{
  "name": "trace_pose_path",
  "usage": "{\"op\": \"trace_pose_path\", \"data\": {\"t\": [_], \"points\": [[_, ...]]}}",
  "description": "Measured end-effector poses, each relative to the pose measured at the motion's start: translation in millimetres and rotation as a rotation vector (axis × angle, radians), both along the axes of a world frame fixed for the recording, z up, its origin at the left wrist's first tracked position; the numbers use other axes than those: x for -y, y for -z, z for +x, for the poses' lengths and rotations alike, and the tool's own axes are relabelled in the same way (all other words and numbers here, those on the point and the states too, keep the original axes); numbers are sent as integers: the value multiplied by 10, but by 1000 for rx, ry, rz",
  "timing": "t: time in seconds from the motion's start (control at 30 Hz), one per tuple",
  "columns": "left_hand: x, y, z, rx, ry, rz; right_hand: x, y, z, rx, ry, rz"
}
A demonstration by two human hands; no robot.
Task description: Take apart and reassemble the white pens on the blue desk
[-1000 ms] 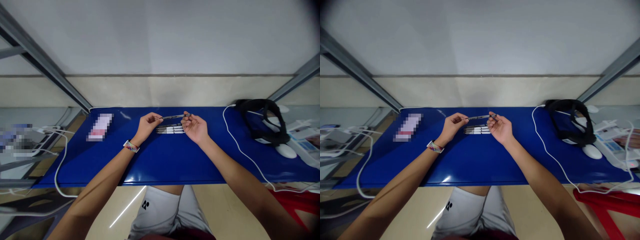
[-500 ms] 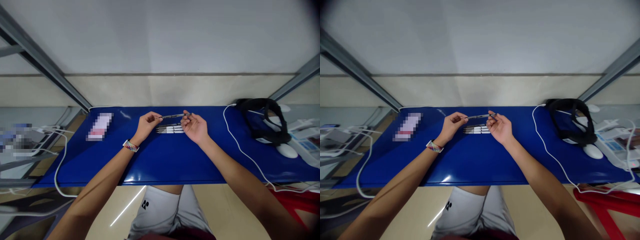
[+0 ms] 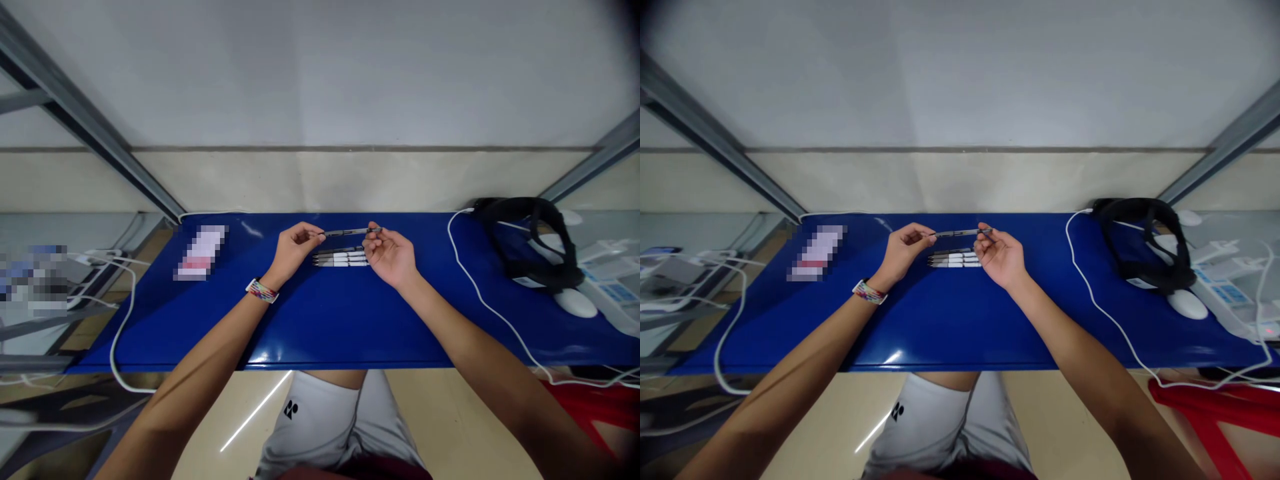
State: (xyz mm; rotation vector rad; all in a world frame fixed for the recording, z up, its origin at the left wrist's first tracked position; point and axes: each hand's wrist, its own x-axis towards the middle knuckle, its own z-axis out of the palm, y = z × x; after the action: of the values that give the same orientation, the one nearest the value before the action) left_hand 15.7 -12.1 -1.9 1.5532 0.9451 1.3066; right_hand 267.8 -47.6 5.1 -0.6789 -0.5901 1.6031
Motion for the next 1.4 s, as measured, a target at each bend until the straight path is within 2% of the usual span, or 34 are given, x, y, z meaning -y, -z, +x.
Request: {"op": "trace_pose_path", "data": {"t": [0.43, 1.4], "points": [[-2, 17, 9, 17, 28, -3, 27, -45, -5, -216, -8, -81], [-25, 58, -7, 25, 58, -19, -36, 38, 24, -151, -5, -56]]}}
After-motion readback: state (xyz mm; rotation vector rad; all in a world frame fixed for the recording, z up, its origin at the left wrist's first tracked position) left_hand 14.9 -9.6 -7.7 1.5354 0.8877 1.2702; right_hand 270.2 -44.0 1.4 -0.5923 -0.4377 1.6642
